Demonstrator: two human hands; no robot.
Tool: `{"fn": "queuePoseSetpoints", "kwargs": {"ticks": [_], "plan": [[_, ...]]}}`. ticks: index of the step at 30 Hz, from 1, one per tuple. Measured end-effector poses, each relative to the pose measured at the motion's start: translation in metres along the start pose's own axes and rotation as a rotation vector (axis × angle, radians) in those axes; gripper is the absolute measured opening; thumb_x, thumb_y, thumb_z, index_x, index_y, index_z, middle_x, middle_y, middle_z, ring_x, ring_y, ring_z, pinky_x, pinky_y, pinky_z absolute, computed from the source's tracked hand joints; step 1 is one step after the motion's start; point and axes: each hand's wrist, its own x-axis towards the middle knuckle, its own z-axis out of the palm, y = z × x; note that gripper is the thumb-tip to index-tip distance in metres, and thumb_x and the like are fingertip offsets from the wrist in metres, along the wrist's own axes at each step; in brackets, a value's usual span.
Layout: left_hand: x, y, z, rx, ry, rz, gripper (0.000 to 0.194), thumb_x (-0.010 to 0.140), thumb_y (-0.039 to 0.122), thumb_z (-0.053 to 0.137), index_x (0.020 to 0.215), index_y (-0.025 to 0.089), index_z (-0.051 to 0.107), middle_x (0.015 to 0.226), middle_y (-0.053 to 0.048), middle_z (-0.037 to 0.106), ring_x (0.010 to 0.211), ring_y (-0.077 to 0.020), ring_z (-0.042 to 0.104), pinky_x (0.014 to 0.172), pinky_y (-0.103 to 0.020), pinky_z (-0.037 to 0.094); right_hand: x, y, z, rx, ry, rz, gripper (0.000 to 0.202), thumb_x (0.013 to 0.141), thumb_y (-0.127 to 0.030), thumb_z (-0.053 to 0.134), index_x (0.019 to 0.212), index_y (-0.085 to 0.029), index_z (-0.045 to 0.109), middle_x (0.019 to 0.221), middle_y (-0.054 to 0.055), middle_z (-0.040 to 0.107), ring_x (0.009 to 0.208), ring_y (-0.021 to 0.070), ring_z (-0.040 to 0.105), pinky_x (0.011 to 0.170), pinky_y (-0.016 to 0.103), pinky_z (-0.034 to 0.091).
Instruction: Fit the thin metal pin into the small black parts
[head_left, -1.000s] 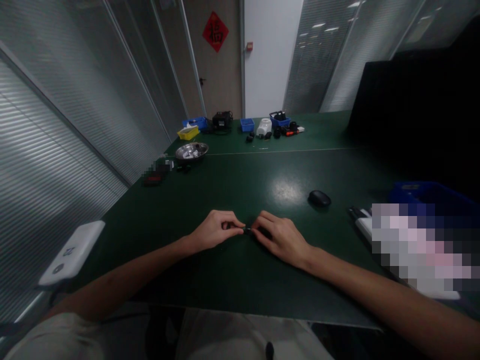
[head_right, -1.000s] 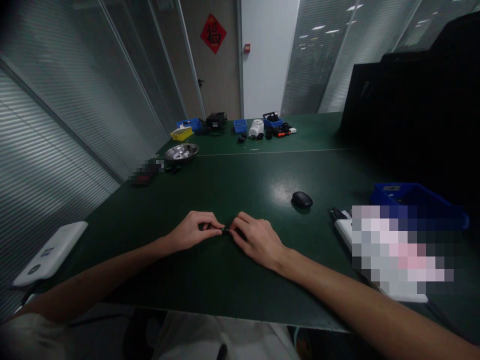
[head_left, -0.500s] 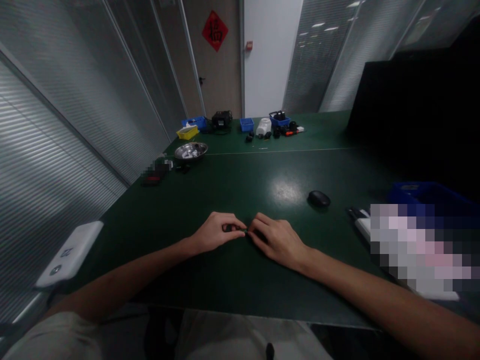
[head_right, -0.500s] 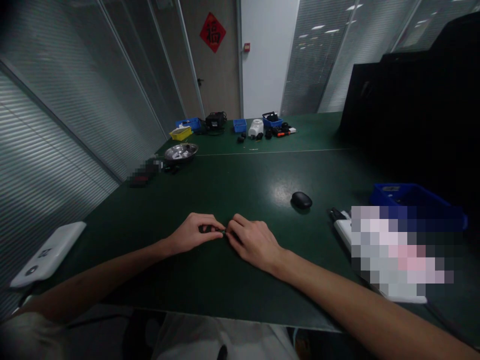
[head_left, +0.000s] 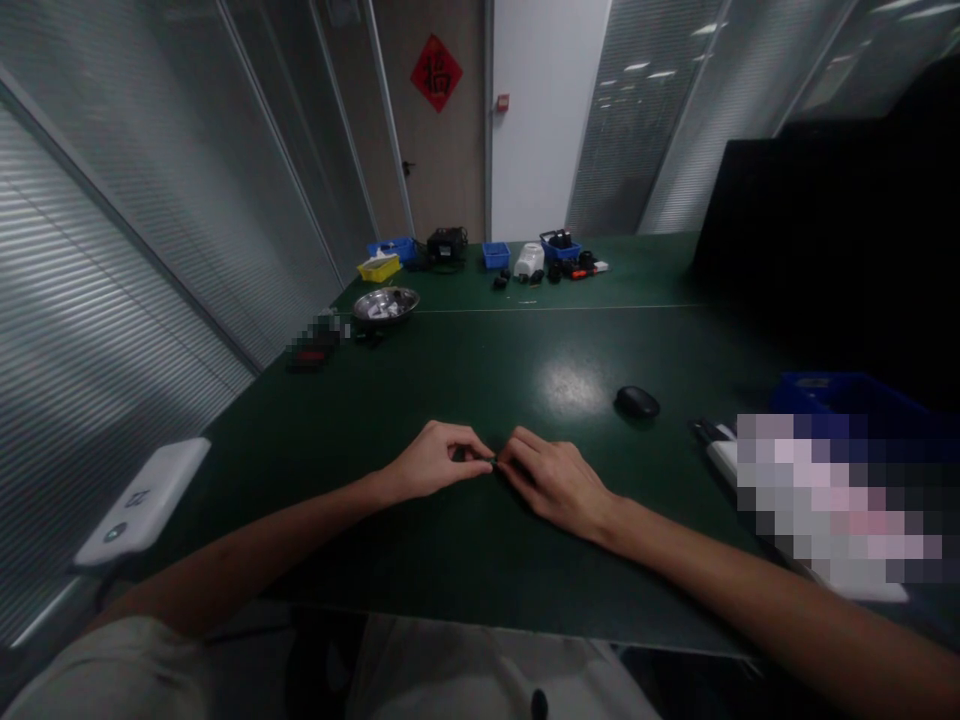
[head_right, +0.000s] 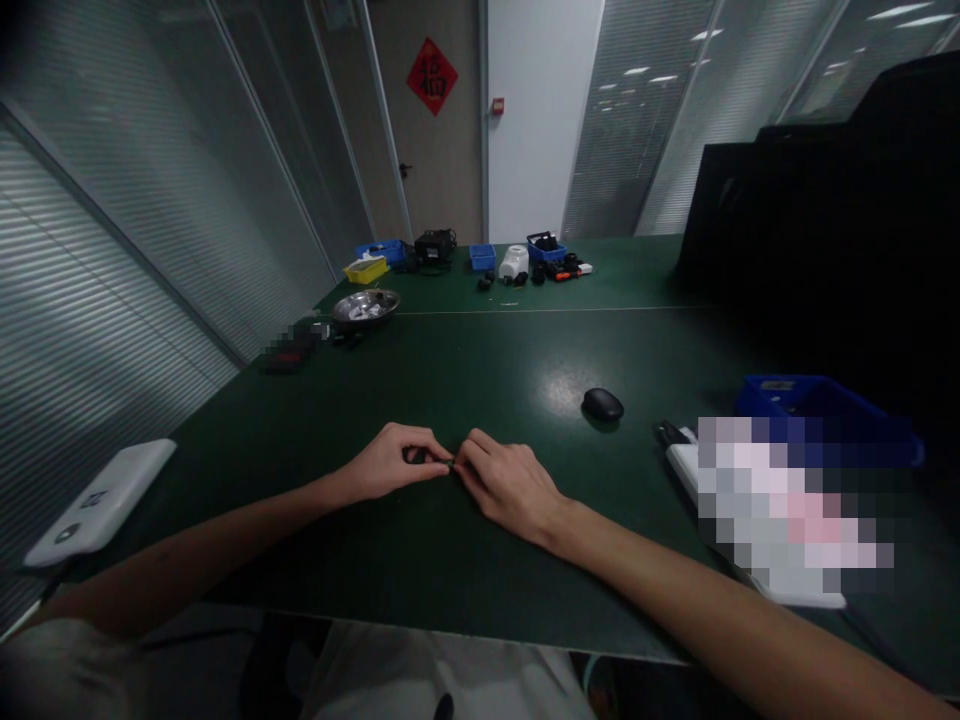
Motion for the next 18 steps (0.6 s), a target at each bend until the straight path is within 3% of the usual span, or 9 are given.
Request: {"fn": "queuePoseSetpoints", "kwargs": {"ticks": [11,18], "plan": [[0.0006,-0.0014,-0.0005,-0.009,-0.016,0.010,0.023,0.090,0.034,0.076,0.103,0.016,0.080,0.085,-0.002,0.067,0.069,-0.0116,0.049,0.061,-0.025,0.035,0.0029,-0.0020,-0.0020,0.158,0.063,0.000,0.016,0.110,-0.027,0.043,0.104,-0.021,0.057,0.102,0.004,0.061,0.081,0.0152,0.060,0.068,0.027,0.044],[-0.0012,-0.0004,-0.0011,0.011,0.002,0.026,0.023,0.094,0.036,0.073,0.106,0.017,0.079,0.092,-0.004,0.070,0.072,-0.0127,0.054,0.065,-0.025,0.039,0.0040,-0.0037,-0.0015,0.136,0.061,0.028,0.014,0.108,-0.029,0.048,0.104,-0.021,0.059,0.102,0.004,0.061,0.078,0.0150,0.060,0.066,0.028,0.042]]}}
